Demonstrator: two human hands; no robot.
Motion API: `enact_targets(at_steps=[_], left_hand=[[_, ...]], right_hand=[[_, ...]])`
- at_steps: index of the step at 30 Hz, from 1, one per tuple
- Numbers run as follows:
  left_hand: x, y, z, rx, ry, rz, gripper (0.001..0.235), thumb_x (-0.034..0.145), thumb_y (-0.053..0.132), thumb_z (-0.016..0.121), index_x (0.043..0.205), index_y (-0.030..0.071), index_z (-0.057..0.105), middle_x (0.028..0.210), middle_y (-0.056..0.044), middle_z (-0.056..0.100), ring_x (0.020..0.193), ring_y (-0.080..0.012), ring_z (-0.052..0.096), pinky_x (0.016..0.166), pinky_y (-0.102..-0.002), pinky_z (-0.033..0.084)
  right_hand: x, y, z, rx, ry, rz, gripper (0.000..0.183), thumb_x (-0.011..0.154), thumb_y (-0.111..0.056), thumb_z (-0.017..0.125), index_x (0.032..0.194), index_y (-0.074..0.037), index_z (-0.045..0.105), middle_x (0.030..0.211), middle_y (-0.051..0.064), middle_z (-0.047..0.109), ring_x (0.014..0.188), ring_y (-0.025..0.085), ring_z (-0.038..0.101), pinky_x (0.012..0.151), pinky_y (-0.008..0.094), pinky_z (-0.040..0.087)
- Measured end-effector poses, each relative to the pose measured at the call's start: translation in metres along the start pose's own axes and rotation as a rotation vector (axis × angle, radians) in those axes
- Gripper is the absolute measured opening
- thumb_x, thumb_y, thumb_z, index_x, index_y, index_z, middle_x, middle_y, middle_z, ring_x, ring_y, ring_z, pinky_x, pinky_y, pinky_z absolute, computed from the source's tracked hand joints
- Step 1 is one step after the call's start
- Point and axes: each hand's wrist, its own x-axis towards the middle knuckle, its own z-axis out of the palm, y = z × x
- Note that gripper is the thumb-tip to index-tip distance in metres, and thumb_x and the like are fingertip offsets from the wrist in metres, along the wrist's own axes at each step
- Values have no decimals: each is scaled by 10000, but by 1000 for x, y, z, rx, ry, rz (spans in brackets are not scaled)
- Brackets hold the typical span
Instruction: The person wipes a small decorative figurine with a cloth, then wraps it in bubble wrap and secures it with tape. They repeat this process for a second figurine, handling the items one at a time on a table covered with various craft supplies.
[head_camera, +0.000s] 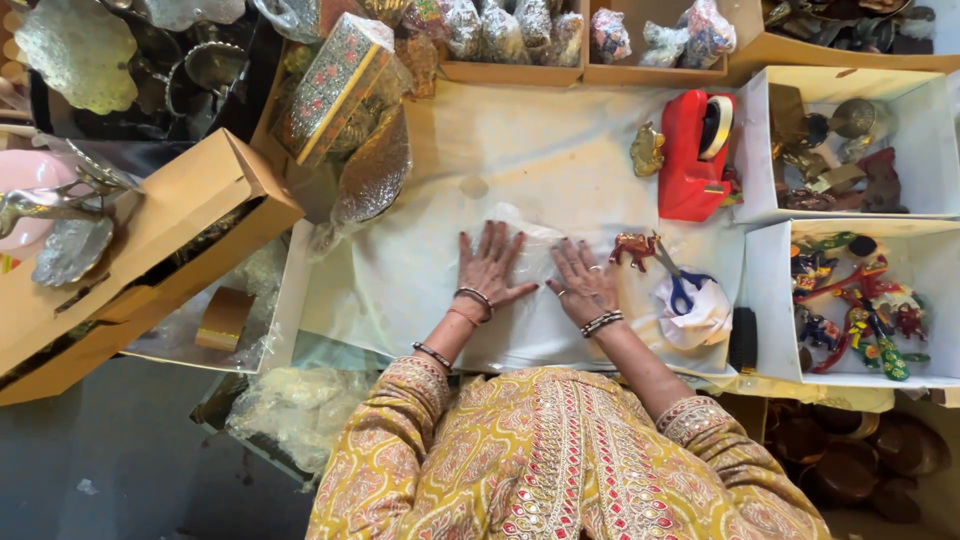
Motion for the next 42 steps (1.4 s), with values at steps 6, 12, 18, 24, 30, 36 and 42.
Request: enact_targets(at_steps=[6, 12, 18, 24, 30, 36, 42], left_hand=[[-18, -50, -9, 11, -104, -152, 934, 840, 814, 453, 1585, 270, 305, 1718, -106, 124, 1583, -314, 8, 1162, -731, -27], [-28, -77, 39, -80, 354, -331, 738, 959, 526, 570, 1605, 203, 418, 1680, -192, 250, 1591, -350, 150, 1223, -695, 66], [-38, -26, 24, -136, 402, 224, 481, 1035, 422, 597, 1476, 249, 515, 1684, -132, 343, 1604, -326, 247, 1299, -602, 126], [-43, -19, 8, -218, 237, 153, 548, 921, 404, 641, 1427, 204, 579, 1605, -148, 401, 1526, -333, 284, 1234, -577, 125], [-43, -22, 15, -230, 277, 151, 551, 918, 432, 658, 1412, 195, 600, 1606, -131, 420, 1533, -304, 296, 1258, -536, 147], [-45, -21, 20, -267, 287, 132, 547, 909, 434, 671, 1403, 205, 613, 1598, -112, 434, 1522, -286, 313, 1248, -526, 170], [-53, 22, -6, -310, 354, -36, 540, 865, 411, 711, 1330, 141, 659, 1435, -135, 576, 1288, -285, 529, 1037, -468, 387]], right_hand=[[-6, 10, 11, 38, 64, 54, 734, 962, -573, 515, 1600, -250, 347, 1680, 10, 287, 1542, 292, 273, 1188, 678, 184], [-4, 10, 13, 64, 41, 58, 746, 966, -564, 509, 1610, -253, 295, 1700, 17, 239, 1555, 299, 217, 1173, 693, 175], [-4, 8, 10, 60, 22, 61, 758, 965, -555, 510, 1617, -240, 284, 1699, 25, 225, 1562, 303, 187, 1166, 708, 167], [-3, 6, 7, 85, -7, 86, 749, 957, -553, 513, 1610, -266, 283, 1703, 6, 209, 1564, 291, 180, 1174, 702, 158], [-2, 5, 7, 78, -26, 99, 732, 965, -555, 517, 1600, -261, 302, 1703, 3, 200, 1561, 291, 182, 1172, 697, 153], [7, 6, -23, 211, -114, 122, 632, 888, -472, 640, 1459, -246, 490, 1658, 42, 295, 1520, 314, 251, 1143, 667, 204], [5, -25, -55, 304, 501, 0, 202, 946, -203, 711, 1134, -130, 698, 1364, 85, 643, 1375, 302, 544, 1154, 464, 453]])
